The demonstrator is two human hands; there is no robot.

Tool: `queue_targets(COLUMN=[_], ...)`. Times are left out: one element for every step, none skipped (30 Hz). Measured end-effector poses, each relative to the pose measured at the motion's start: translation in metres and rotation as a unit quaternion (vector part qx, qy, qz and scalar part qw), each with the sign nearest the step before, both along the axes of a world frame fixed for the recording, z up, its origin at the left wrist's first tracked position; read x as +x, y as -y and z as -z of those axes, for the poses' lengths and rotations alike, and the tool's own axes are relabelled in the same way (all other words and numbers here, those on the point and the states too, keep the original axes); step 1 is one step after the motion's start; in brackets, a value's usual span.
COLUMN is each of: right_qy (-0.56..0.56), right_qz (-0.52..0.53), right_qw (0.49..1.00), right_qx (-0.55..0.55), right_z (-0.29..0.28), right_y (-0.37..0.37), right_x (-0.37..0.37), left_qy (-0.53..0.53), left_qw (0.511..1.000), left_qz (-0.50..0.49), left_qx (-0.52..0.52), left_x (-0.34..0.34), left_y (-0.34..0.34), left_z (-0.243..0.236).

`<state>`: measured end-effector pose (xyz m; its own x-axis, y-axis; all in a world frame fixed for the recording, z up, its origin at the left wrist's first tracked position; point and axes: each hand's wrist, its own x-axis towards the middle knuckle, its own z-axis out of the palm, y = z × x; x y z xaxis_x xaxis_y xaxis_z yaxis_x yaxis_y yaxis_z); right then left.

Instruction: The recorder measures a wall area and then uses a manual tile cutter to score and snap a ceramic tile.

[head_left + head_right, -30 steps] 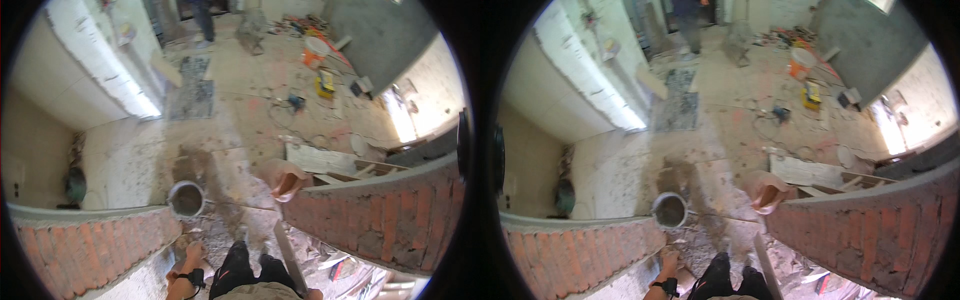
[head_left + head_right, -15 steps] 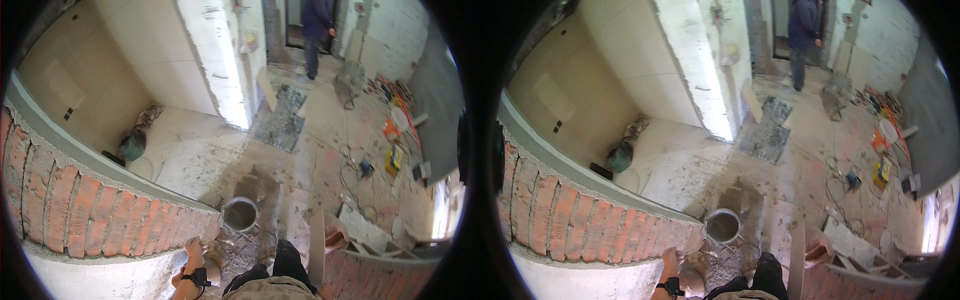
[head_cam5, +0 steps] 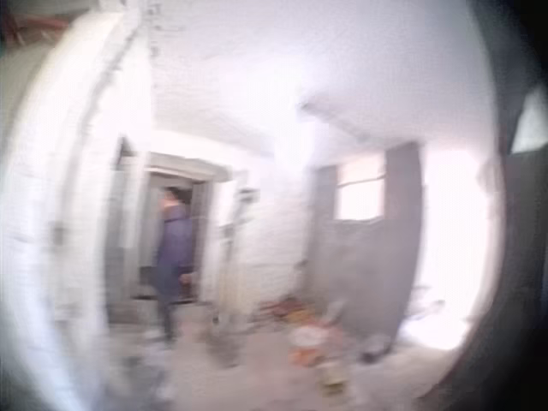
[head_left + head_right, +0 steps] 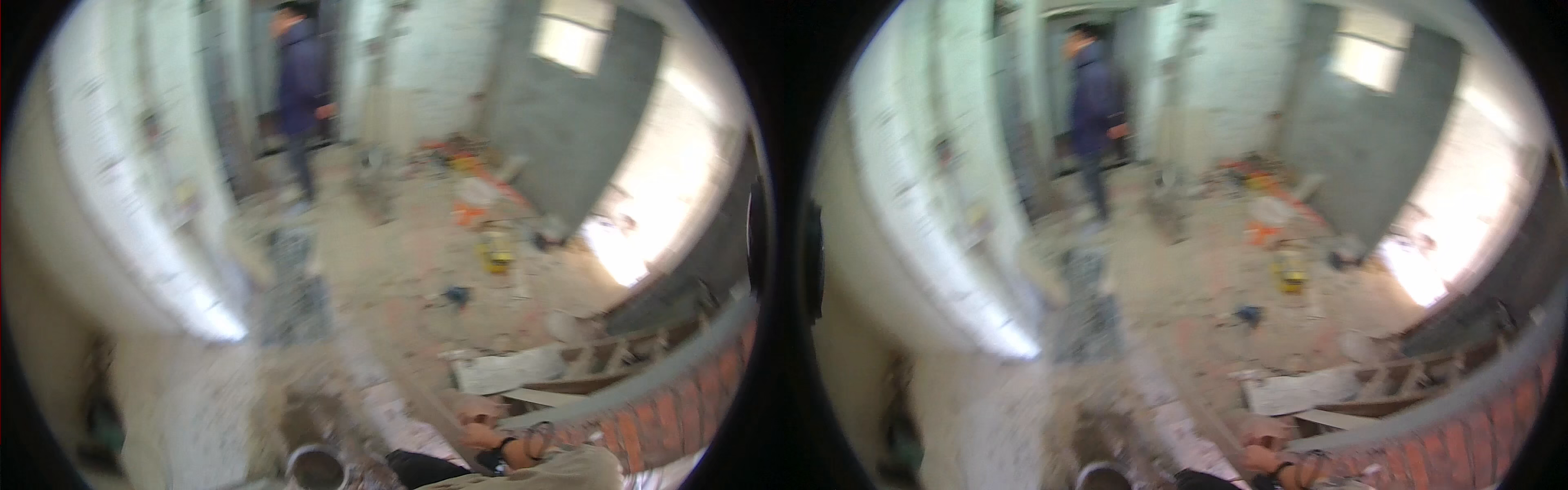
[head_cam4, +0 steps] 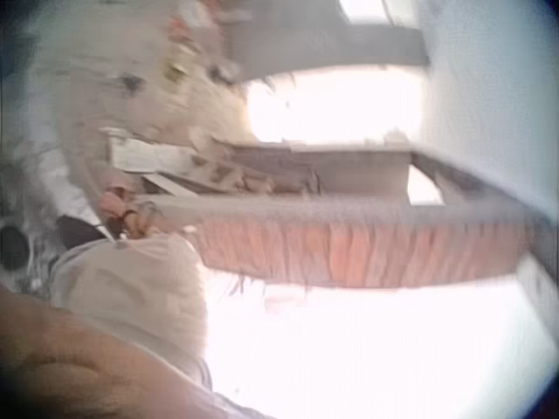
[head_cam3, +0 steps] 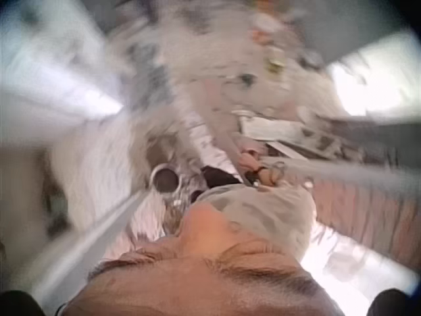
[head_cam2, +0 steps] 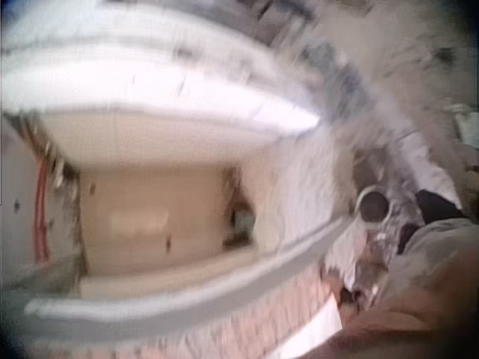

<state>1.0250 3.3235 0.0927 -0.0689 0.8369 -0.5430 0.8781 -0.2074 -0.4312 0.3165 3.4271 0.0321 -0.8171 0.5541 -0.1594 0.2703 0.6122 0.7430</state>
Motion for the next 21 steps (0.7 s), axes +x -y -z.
queue_targets(right_qy=[0.033, 0.042, 0.044, 0.038, 0.042, 0.071, 0.101, 0.098, 0.087, 0.073, 0.074, 0.072, 0.068, 0.071, 0.073, 0.075, 0.075, 0.107, 0.137, 0.123, 0.129], right_qz=[0.062, 0.091, 0.110, 0.118, 0.141, 0.183, 0.227, 0.240, 0.261, 0.282, 0.307, 0.312, 0.310, 0.308, 0.304, 0.292, 0.283, 0.189, 0.087, 0.073, 0.164], right_qw=[0.997, 0.995, 0.993, 0.992, 0.989, 0.980, 0.969, 0.966, 0.961, 0.957, 0.946, 0.944, 0.944, 0.945, 0.947, 0.953, 0.956, 0.976, 0.986, 0.989, 0.977], right_qx=[0.005, 0.002, 0.001, 0.001, 0.007, 0.005, 0.003, 0.007, -0.008, -0.018, -0.068, -0.077, -0.087, -0.083, -0.078, -0.042, -0.006, -0.017, -0.026, -0.020, -0.034], right_z=[0.002, 0.023, 0.043, 0.053, 0.049, 0.034, 0.013, -0.007, -0.024, -0.033, -0.030, -0.015, 0.005, 0.015, 0.024, 0.026, 0.025, 0.052, 0.081, 0.076, 0.059], right_y=[0.007, 0.021, 0.032, 0.043, 0.053, 0.056, 0.061, 0.067, 0.090, 0.102, 0.115, 0.143, 0.175, 0.201, 0.227, 0.250, 0.276, 0.322, 0.352, 0.351, 0.365], right_x=[-0.004, -0.001, 0.005, 0.006, -0.006, -0.023, -0.038, -0.051, -0.058, -0.068, -0.077, -0.084, -0.091, -0.100, -0.106, -0.115, -0.123, -0.124, -0.124, -0.132, -0.142], left_qy=[-0.026, -0.046, -0.063, -0.080, -0.092, -0.109, -0.118, -0.126, -0.134, -0.140, -0.147, -0.150, -0.149, -0.151, -0.149, -0.145, -0.136, -0.121, -0.112, -0.104, -0.111], left_qw=[0.999, 0.995, 0.990, 0.983, 0.978, 0.973, 0.967, 0.961, 0.957, 0.951, 0.946, 0.937, 0.929, 0.921, 0.913, 0.902, 0.886, 0.868, 0.858, 0.845, 0.846], left_qz=[0.045, 0.092, 0.130, 0.164, 0.187, 0.203, 0.222, 0.241, 0.253, 0.268, 0.281, 0.302, 0.321, 0.337, 0.353, 0.372, 0.398, 0.425, 0.441, 0.455, 0.453], left_qx=[-0.008, -0.010, -0.003, 0.005, 0.014, 0.021, 0.031, 0.043, 0.046, 0.058, 0.071, 0.088, 0.105, 0.122, 0.143, 0.167, 0.196, 0.226, 0.240, 0.260, 0.258], left_x=[0.006, 0.015, 0.020, 0.025, 0.022, 0.015, 0.011, 0.008, 0.001, -0.007, -0.014, -0.018, -0.025, -0.038, -0.048, -0.060, -0.073, -0.079, -0.087, -0.095, -0.101], left_y=[-0.020, -0.042, -0.061, -0.077, -0.085, -0.086, -0.088, -0.085, -0.068, -0.059, -0.049, -0.040, -0.033, -0.018, -0.004, 0.015, 0.029, 0.037, 0.054, 0.066, 0.075], left_z=[0.001, 0.003, 0.005, 0.009, 0.016, 0.024, 0.031, 0.038, 0.045, 0.050, 0.056, 0.065, 0.071, 0.077, 0.085, 0.092, 0.099, 0.102, 0.101, 0.100, 0.097])
